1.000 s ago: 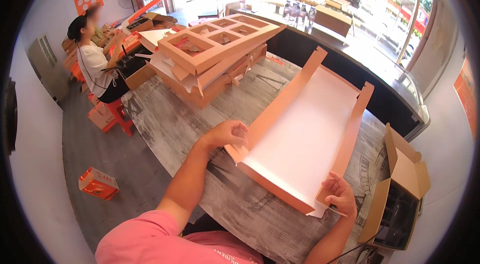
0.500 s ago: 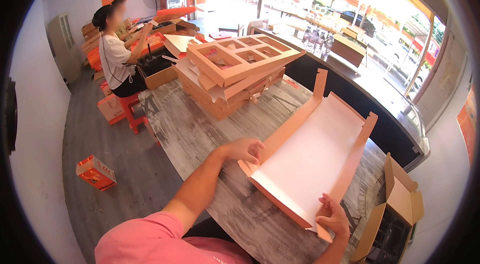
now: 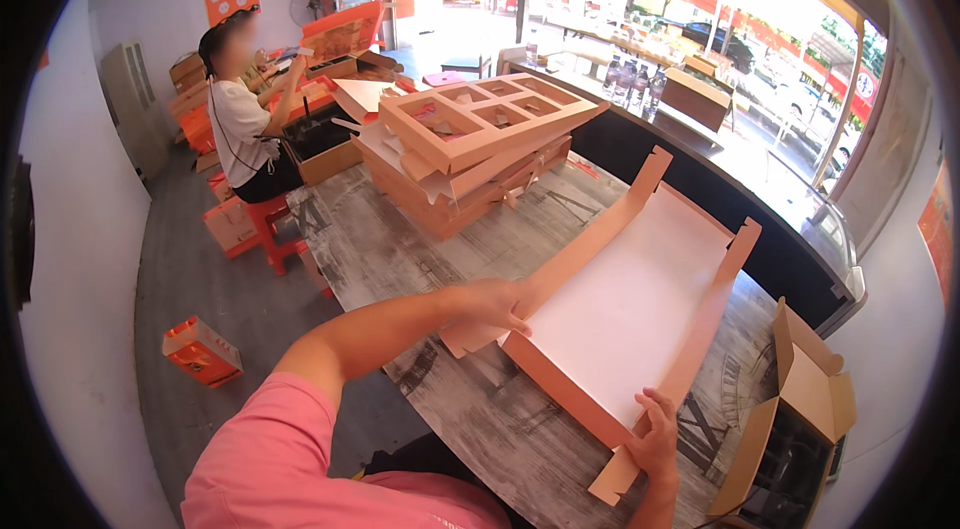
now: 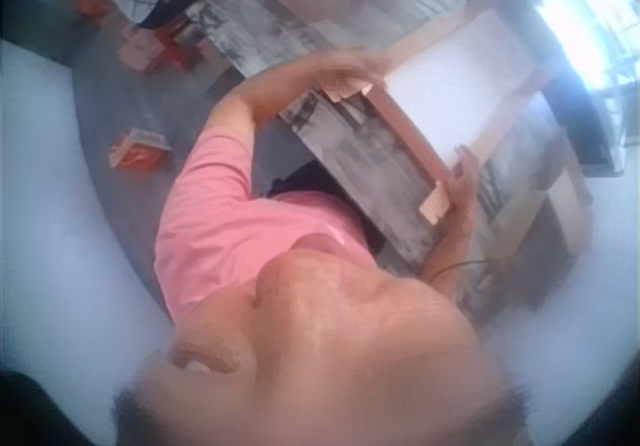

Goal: The person assembles a large cardboard tray by folding the sides and tucking in the tabs by hand, then places a pre-assembled divider insert and small cardboard containers inside it.

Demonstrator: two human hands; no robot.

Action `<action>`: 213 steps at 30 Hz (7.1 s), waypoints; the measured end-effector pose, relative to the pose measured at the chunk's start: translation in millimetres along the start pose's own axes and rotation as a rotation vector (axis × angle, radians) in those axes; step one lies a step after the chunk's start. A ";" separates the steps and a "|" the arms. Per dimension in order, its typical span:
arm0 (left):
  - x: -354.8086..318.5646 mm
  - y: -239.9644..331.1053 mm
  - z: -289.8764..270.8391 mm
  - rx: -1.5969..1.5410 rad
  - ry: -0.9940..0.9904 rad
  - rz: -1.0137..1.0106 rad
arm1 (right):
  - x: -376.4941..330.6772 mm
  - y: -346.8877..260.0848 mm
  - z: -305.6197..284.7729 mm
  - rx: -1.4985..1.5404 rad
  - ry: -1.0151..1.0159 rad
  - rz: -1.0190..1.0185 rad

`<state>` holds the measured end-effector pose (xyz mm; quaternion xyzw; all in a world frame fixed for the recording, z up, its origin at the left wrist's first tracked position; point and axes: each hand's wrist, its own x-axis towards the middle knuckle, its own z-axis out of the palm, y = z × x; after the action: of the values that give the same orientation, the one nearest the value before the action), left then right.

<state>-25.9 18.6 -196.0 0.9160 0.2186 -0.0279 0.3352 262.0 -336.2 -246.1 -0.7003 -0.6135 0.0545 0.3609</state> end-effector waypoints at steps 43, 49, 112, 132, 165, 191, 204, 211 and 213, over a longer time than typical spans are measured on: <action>1.1 -92.0 32.4 0.125 0.762 0.035 | -44.0 28.1 -87.4 0.118 0.168 0.503; -7.8 -87.0 33.4 0.200 0.797 0.079 | -60.5 66.0 -72.2 0.220 0.257 0.413; -8.4 -16.6 0.0 0.592 0.658 0.211 | -43.3 -9.5 -72.0 -0.375 0.238 0.144; -36.6 67.7 64.9 -0.213 0.657 0.526 | -42.0 -94.9 -79.2 -0.144 0.053 0.071; -29.9 63.3 77.0 0.195 0.780 0.294 | -24.3 -77.7 -1.7 -0.146 0.246 0.397; -20.6 54.1 83.9 -0.062 0.749 0.407 | -24.0 -71.2 3.6 -0.188 0.299 0.260; -16.8 51.9 93.7 -0.060 0.724 0.354 | -23.4 -60.6 6.9 -0.179 0.343 0.212; -17.0 57.2 94.3 -0.079 0.748 0.342 | -27.1 -57.4 8.4 -0.135 0.352 0.249; -15.5 56.1 95.0 -0.127 0.740 0.367 | -28.4 -55.6 9.0 -0.139 0.346 0.256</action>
<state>-7.3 -85.0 -232.7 0.8656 0.1588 0.3766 0.2892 204.8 -358.5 -231.3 -0.7945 -0.4507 -0.0637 0.4019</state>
